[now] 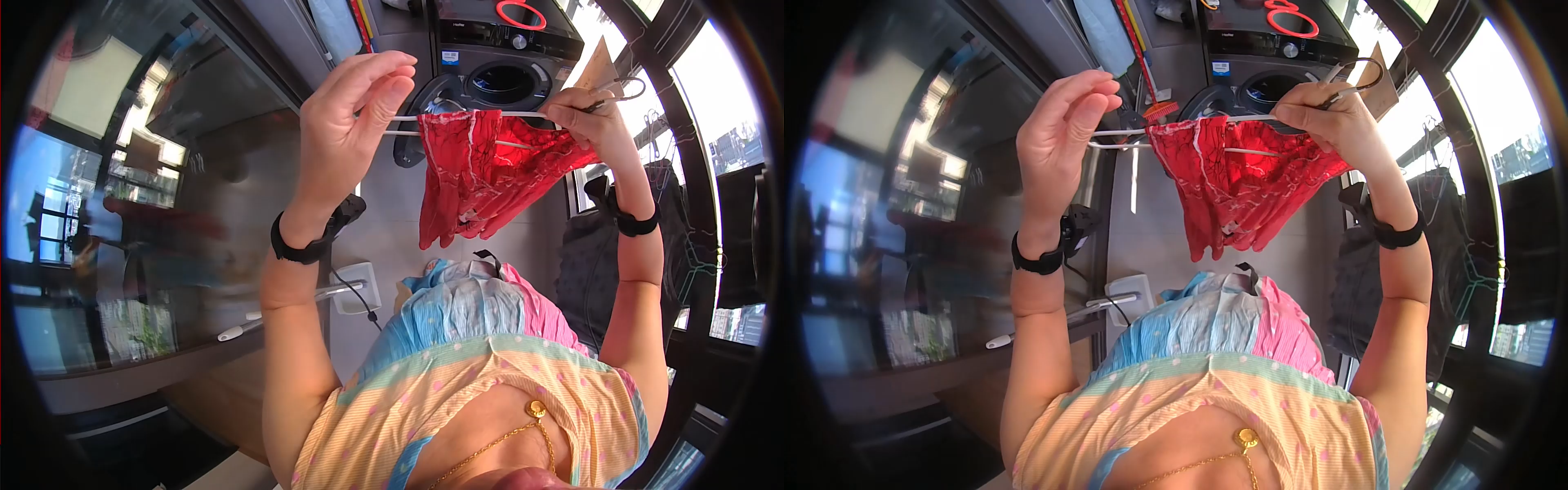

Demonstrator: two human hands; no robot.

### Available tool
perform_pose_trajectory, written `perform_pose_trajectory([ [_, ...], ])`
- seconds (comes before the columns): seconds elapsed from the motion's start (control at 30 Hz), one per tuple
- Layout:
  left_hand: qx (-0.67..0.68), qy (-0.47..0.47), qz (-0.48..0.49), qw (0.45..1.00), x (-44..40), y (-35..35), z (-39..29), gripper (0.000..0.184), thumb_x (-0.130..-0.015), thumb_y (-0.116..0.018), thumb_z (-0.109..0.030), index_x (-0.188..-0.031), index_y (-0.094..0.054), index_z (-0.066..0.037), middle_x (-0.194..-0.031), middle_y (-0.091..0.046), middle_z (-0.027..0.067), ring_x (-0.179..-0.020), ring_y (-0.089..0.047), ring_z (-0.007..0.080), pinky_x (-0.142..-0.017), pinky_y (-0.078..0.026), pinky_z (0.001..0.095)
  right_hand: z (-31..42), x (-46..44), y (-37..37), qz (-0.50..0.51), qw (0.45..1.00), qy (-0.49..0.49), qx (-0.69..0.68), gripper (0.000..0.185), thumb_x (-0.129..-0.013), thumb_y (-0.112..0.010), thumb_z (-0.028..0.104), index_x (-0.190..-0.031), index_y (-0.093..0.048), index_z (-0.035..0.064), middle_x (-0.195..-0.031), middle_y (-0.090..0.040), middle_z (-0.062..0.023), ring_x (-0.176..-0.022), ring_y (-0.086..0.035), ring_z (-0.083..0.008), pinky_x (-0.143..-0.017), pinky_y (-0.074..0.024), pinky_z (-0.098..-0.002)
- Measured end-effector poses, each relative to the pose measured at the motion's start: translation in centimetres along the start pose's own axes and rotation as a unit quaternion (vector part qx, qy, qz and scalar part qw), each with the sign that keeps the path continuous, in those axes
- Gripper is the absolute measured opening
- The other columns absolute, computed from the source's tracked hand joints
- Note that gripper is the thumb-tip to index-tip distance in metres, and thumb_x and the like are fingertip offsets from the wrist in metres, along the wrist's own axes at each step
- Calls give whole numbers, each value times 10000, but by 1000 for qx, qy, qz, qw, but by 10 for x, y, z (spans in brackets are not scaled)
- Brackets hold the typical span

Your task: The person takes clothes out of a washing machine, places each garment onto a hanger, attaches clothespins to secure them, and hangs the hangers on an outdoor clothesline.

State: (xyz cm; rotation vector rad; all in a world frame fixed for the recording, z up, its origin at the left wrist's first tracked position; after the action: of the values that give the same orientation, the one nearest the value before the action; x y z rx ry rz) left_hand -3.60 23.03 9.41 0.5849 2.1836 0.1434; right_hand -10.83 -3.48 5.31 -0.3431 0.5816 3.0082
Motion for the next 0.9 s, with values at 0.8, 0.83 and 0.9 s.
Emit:
perform_pose_trajectory([
  [0.8,-146,-22,123,981,2,-67,14,115,-830,-652,-116,-875,-622,-14,-735,-559,78,-576,-529,203,-535,-423,294,10,26,52,17,990,83,115,471,-818,-675,308,-1187,-570,34,-1018,-634,-95,-954,-602,-184,-829,-481,-326],
  [0.83,-140,-10,109,984,1,-59,14,115,-837,-648,-112,-879,-620,-8,-733,-556,75,-570,-513,188,-533,-414,280,2,34,72,-3,988,37,147,510,-809,-683,342,-1204,-560,43,-1053,-628,-98,-1031,-586,-206,-900,-458,-352],
  [0.9,-139,-10,95,986,-3,-52,15,118,-845,-645,-106,-892,-624,0,-732,-557,66,-576,-496,147,-533,-400,261,-18,44,82,35,973,42,226,364,-836,-666,256,-1105,-619,15,-1008,-642,-99,-993,-603,-181,-849,-485,-331],
])
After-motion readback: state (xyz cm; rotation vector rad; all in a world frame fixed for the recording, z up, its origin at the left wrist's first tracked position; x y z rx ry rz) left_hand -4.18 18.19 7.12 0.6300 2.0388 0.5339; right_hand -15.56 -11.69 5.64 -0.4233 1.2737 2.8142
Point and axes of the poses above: each hand's wrist, its own x-axis away from the middle knuckle, its own y-axis out of the back of the hand, z = x × y, the point moved 6 cm from there along -x, towards the middle knuckle
